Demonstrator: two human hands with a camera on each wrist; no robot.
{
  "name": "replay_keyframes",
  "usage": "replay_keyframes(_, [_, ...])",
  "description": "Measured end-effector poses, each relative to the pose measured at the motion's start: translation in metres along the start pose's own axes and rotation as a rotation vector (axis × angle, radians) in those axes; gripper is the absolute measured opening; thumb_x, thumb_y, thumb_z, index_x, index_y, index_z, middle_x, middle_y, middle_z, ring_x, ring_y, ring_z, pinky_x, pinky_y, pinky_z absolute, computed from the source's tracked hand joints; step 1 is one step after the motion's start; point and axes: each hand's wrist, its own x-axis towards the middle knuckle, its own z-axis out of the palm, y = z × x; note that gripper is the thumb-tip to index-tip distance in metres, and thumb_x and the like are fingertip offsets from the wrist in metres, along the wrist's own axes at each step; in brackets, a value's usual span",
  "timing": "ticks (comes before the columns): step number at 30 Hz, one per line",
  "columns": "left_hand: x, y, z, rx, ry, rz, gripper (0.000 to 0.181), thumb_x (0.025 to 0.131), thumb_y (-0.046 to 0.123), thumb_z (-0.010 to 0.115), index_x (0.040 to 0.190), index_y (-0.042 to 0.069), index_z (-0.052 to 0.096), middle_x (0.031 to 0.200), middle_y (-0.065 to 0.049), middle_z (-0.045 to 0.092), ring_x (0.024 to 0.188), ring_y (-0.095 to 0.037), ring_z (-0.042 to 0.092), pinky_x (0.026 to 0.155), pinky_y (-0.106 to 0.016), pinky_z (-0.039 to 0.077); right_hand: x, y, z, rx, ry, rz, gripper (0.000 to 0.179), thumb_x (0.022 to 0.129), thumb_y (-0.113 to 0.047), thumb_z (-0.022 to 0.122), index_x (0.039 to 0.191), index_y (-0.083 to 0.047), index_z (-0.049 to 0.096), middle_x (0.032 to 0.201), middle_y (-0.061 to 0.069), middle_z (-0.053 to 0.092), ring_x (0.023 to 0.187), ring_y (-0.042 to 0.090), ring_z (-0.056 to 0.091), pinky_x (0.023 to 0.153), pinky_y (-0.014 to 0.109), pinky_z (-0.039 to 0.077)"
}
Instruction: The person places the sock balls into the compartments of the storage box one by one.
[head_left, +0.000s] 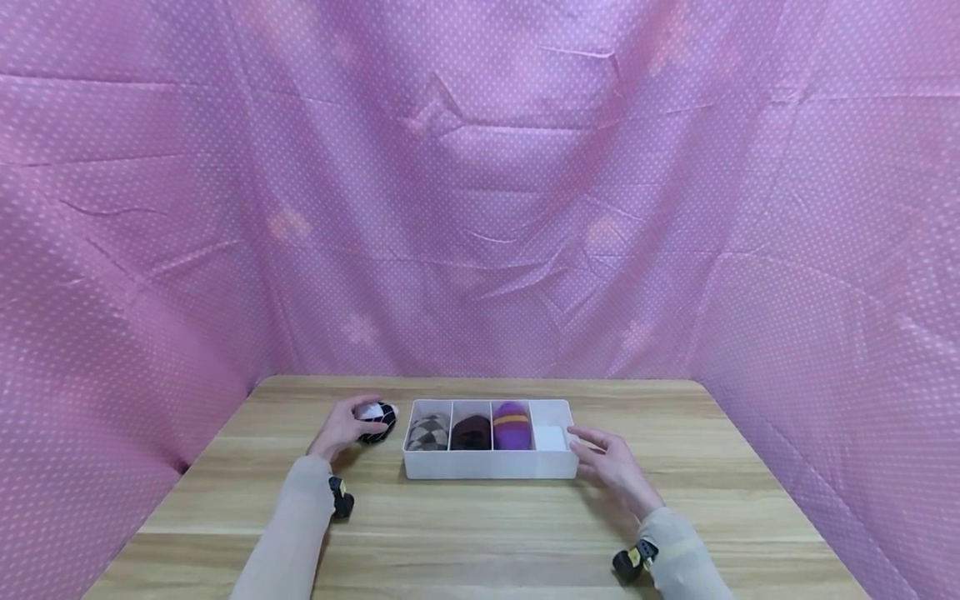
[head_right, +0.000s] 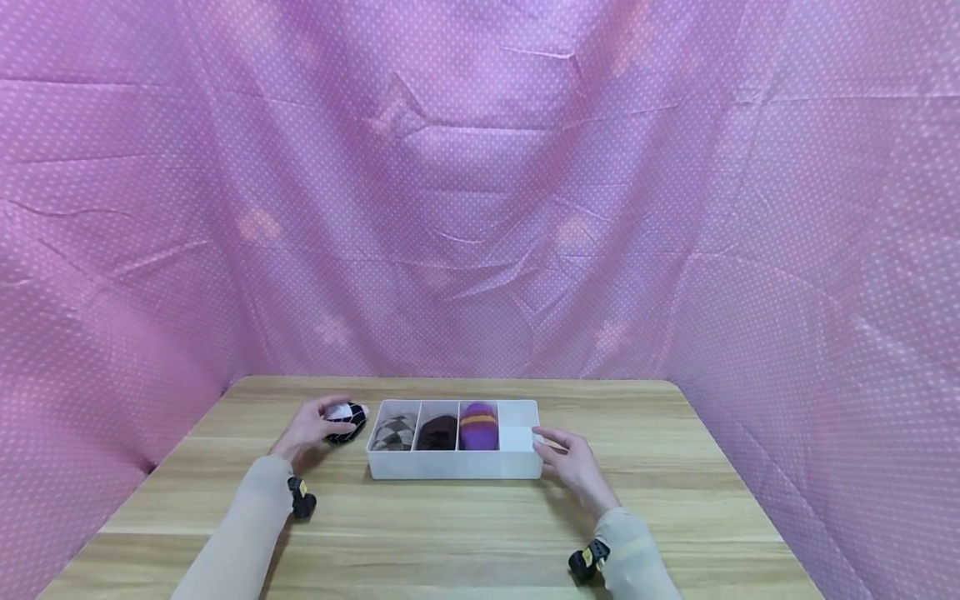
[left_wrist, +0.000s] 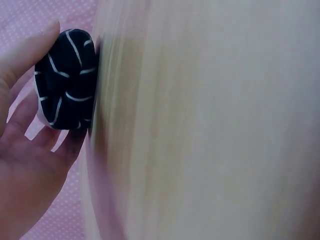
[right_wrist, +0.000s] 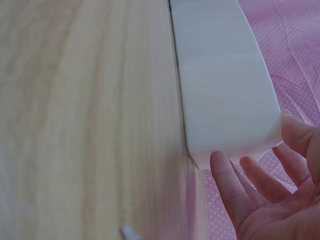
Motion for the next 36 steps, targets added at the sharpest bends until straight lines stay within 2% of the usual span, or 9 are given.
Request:
replay_keyframes(4, [-0.001,-0.002,-0.002,0.020,-0.042,0.001,0.078,0.074,0.014,0.085,0.142,0.008,0.050,0.144,-0.027,0.046,0.128,-0.041,0.045,0.109,-0.054,0.036,0.000,0.000,0.000,0.001,0.001,0.004,0.043,0.097,-0.010,0.061,0.138,0.001,0.053,0.139,0.029,0.051,0.106,0.024,0.066,0.091,0.041,0.056])
replay_keyframes(8, [-0.001,-0.003,-0.002,0.006,-0.063,0.009,0.081,0.072,0.009,0.086,0.143,0.008,0.048,0.142,-0.028,0.047,0.124,-0.040,0.047,0.107,-0.053,0.036,0.000,-0.001,0.000,0.006,-0.003,0.005,0.043,0.097,-0.009,0.061,0.138,0.002,0.052,0.139,0.029,0.051,0.106,0.024,0.066,0.091,0.042,0.056])
replay_keyframes(16, [0.000,-0.001,-0.004,-0.007,0.004,0.002,0.066,0.079,0.013,0.081,0.139,0.012,0.055,0.143,-0.028,0.045,0.127,-0.043,0.045,0.105,-0.054,0.039,-0.001,-0.002,0.000,-0.010,-0.005,0.001,0.043,0.097,-0.010,0.060,0.138,0.001,0.052,0.142,0.028,0.049,0.108,0.024,0.065,0.092,0.042,0.055])
replay_keyframes(19, [-0.001,0.002,-0.006,-0.018,0.000,0.021,0.062,0.081,0.016,0.080,0.138,0.013,0.056,0.143,-0.027,0.046,0.127,-0.042,0.046,0.105,-0.053,0.040,-0.001,-0.003,0.000,-0.012,-0.012,0.000,0.044,0.097,-0.010,0.059,0.139,0.001,0.051,0.143,0.029,0.048,0.110,0.025,0.064,0.093,0.042,0.055])
replay_keyframes(25, [-0.001,0.015,-0.013,-0.006,-0.006,0.069,0.064,0.082,0.029,0.079,0.140,0.015,0.054,0.140,-0.026,0.049,0.126,-0.040,0.047,0.107,-0.055,0.039,-0.001,-0.003,0.001,-0.040,-0.006,0.012,0.043,0.097,-0.011,0.060,0.138,-0.001,0.053,0.142,0.028,0.048,0.110,0.026,0.065,0.092,0.041,0.055])
replay_keyframes(27, [-0.001,0.022,-0.014,-0.006,0.002,0.084,0.065,0.082,0.034,0.079,0.140,0.017,0.054,0.140,-0.024,0.050,0.125,-0.038,0.047,0.105,-0.052,0.040,-0.001,-0.003,0.000,-0.066,0.001,0.015,0.043,0.097,-0.013,0.061,0.137,-0.002,0.054,0.142,0.027,0.049,0.109,0.027,0.066,0.091,0.040,0.056])
replay_keyframes(32, [-0.001,0.043,-0.012,-0.044,0.019,0.135,0.064,0.080,0.041,0.079,0.138,0.023,0.057,0.134,-0.017,0.055,0.111,-0.031,0.052,0.086,-0.038,0.048,0.000,-0.003,0.000,-0.097,0.009,0.016,0.042,0.096,-0.013,0.062,0.136,-0.004,0.056,0.143,0.026,0.048,0.106,0.028,0.067,0.090,0.040,0.056])
replay_keyframes(36, [-0.001,0.055,-0.008,-0.066,0.028,0.177,0.063,0.081,0.038,0.080,0.137,0.020,0.057,0.129,-0.018,0.059,0.103,-0.027,0.054,0.079,-0.030,0.051,0.001,-0.003,0.000,-0.096,0.010,0.011,0.041,0.096,-0.013,0.062,0.136,-0.004,0.056,0.144,0.026,0.048,0.105,0.027,0.067,0.089,0.040,0.057])
